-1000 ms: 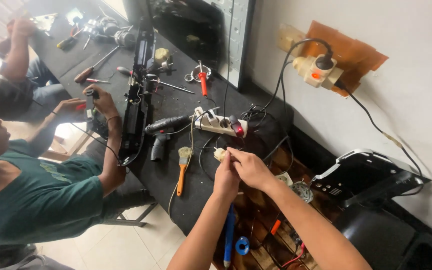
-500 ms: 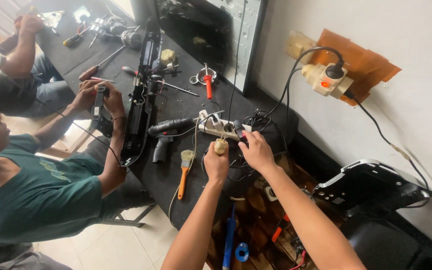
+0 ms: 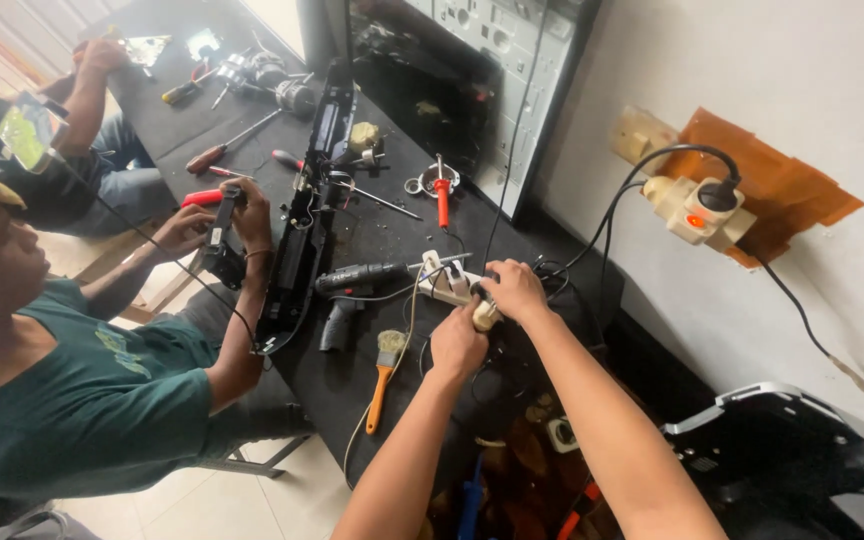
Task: Soldering components onto a circuit board and testing it with a multimeter as part of a radio repair.
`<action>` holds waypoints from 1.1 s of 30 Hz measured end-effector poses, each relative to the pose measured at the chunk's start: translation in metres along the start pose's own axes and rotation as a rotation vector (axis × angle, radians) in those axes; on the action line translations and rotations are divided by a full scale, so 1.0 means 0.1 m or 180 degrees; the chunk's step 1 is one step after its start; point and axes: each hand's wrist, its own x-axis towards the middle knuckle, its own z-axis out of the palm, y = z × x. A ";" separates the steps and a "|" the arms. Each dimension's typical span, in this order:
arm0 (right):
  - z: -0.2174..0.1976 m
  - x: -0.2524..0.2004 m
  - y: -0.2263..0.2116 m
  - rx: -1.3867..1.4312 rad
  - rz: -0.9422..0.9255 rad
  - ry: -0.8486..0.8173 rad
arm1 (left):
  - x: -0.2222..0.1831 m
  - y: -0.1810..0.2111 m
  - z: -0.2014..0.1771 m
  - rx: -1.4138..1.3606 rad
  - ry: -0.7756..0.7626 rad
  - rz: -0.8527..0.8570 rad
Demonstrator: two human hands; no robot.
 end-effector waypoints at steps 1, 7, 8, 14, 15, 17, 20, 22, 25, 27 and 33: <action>0.02 0.03 -0.02 -0.0005 -0.0037 0.0010 | 0.00 0.00 0.01 -0.0001 0.0038 -0.0005; 0.03 0.08 -0.15 -0.0289 0.0116 -0.0263 | -0.13 0.09 -0.12 0.0114 0.0115 0.0093; 0.02 0.06 -0.17 -0.0384 0.0128 -0.0292 | -0.14 0.10 -0.11 0.0186 0.0132 0.0103; 0.21 0.12 0.01 -0.0858 -0.0107 -0.0207 | -0.08 0.03 0.01 0.0399 0.0045 0.0225; 0.27 0.14 0.05 -0.1000 -0.0262 -0.0126 | -0.07 0.00 0.04 0.0429 0.0027 0.0251; 0.20 0.15 0.03 -0.1051 -0.0356 -0.0200 | -0.06 0.02 0.04 0.0481 0.0024 0.0268; 0.23 0.18 0.08 -0.1118 -0.0437 -0.0308 | -0.05 -0.01 0.03 0.0541 -0.0087 0.0297; 0.26 0.20 0.10 -0.1136 -0.0444 -0.0338 | -0.03 -0.01 0.00 0.0550 -0.0173 0.0300; 0.24 0.12 0.10 -0.1143 -0.0406 -0.0395 | -0.04 -0.01 0.02 0.0573 -0.0348 0.0287; 0.17 0.11 0.02 -0.0903 -0.0375 -0.0339 | 0.03 -0.07 0.06 0.0539 -0.0324 0.0344; -0.26 0.21 -0.30 0.0013 0.0110 0.0183 | -0.02 -0.09 0.13 0.0451 0.0193 0.0447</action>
